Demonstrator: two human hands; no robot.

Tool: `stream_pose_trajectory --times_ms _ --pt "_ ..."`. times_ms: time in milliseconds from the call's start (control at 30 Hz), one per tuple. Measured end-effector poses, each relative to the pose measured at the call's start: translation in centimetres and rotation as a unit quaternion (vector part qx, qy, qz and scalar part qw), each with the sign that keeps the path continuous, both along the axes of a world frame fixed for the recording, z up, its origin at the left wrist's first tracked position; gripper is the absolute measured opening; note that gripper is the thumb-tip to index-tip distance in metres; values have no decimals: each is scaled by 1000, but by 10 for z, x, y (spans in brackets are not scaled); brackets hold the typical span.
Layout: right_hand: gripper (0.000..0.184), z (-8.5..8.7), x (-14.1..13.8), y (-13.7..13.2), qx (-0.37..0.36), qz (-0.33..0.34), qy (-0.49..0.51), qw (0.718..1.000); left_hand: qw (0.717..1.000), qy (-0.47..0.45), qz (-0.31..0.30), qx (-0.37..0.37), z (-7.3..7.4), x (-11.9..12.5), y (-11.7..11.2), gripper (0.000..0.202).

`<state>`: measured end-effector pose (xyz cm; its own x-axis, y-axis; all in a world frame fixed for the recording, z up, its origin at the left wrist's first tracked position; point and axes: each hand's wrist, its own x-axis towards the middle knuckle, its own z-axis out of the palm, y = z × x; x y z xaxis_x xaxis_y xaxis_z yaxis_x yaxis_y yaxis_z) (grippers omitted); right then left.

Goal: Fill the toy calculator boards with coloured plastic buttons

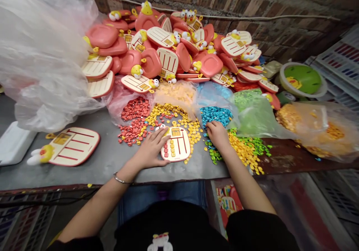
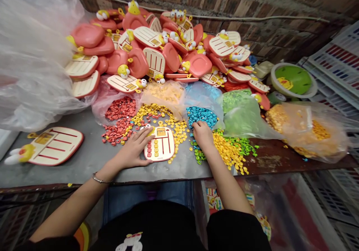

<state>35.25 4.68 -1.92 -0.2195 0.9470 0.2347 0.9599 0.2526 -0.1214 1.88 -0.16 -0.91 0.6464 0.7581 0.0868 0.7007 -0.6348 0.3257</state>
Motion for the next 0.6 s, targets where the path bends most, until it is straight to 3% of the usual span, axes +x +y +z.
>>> stream_pose_trajectory --times_ms 200,400,600 --pt "24 13 -27 -6 45 74 160 983 1000 -11 -1 4 1 1 0 85" --pt "19 9 -76 1 4 198 224 954 1000 -11 -3 -3 -1 0 0 84" --pt "16 4 -84 3 -15 229 253 940 1000 -1 -2 3 -2 0 0 86"
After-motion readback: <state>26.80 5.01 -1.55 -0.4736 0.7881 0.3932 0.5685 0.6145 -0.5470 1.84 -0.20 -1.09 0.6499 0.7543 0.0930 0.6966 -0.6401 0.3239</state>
